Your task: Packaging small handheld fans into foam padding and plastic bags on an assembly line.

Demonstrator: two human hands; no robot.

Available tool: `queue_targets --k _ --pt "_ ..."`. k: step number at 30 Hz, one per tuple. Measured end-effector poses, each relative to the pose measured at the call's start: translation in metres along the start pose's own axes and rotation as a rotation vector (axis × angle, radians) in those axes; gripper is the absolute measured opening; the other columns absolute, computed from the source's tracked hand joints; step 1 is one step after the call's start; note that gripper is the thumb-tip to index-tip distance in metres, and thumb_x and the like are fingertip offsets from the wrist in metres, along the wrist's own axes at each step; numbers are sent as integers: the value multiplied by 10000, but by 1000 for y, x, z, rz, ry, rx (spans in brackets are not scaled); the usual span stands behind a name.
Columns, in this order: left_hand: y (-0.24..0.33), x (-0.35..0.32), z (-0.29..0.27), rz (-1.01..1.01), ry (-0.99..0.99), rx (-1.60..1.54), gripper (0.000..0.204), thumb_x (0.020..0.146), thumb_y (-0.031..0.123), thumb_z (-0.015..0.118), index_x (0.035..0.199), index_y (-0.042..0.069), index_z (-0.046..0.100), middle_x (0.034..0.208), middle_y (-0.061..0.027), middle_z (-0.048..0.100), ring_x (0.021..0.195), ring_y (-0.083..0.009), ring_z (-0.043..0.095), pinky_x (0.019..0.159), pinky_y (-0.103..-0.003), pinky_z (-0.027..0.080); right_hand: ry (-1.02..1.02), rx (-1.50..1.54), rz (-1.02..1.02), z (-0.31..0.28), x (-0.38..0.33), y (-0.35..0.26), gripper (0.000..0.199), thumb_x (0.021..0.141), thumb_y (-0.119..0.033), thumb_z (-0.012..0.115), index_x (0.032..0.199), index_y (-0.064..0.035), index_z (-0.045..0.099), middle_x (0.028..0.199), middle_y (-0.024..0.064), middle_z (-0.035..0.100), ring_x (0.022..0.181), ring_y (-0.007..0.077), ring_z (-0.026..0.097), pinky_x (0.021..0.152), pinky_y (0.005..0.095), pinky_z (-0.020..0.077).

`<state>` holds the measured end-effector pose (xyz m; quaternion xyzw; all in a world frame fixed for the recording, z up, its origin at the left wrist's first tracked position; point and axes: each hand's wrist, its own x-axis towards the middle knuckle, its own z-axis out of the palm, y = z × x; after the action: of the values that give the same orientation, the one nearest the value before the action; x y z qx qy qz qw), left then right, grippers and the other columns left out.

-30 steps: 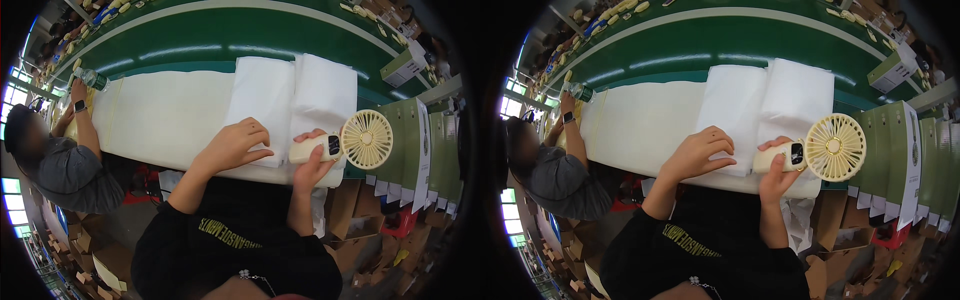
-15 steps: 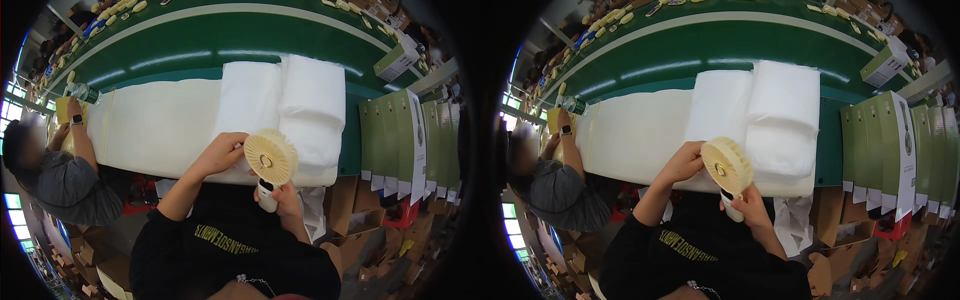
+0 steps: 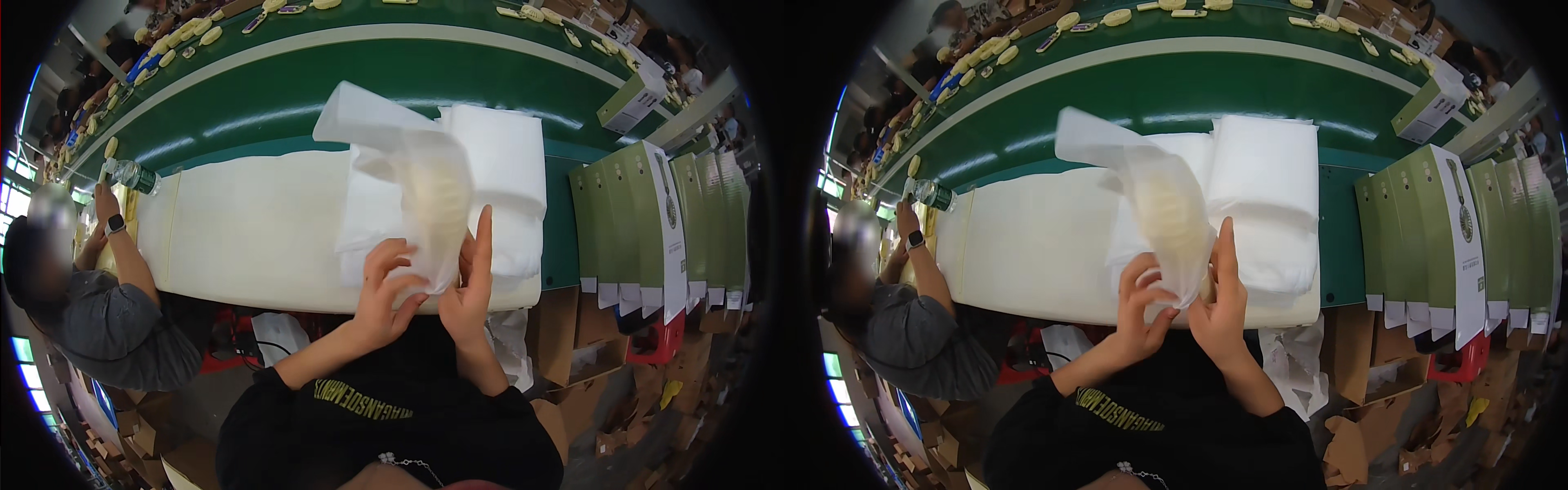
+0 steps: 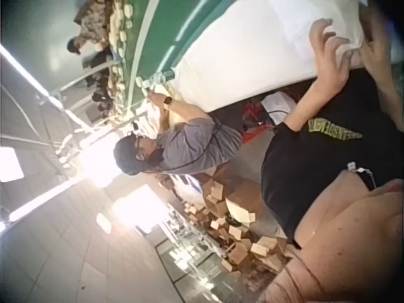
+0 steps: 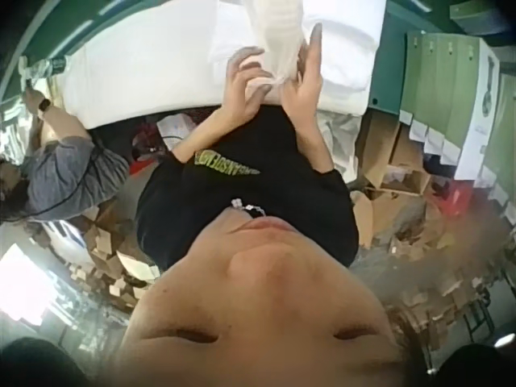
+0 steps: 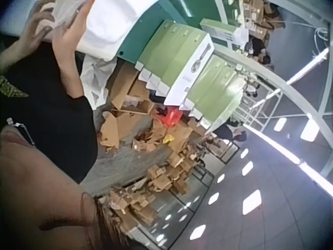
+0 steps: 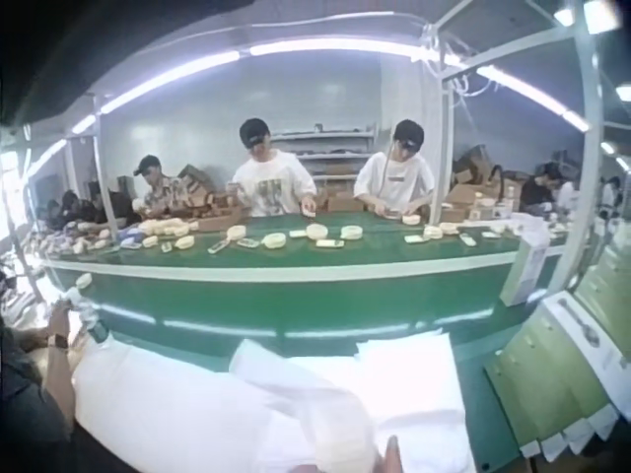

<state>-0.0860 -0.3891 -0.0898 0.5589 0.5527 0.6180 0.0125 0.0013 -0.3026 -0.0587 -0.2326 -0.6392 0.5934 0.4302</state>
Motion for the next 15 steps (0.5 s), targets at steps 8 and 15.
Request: queue_targets --k 8,15 --pt "-11 33 -10 -802 38 -689 338 902 4 572 1222 2 460 1075 -152 617 947 -205 631 676 -281 550 -105 -630 -356 -14 -23 25 591 914 -41 458 1465 -33 245 1375 217 454 1292 374 398 1083 491 286" --pt "43 82 5 156 -743 -559 110 860 62 632 763 37 586 673 -51 567 590 -214 580 518 -299 450 350 -976 -946 -82 -15 -6 640 851 -389 607 1309 -9 371 1112 142 493 1019 275 513 881 426 447"
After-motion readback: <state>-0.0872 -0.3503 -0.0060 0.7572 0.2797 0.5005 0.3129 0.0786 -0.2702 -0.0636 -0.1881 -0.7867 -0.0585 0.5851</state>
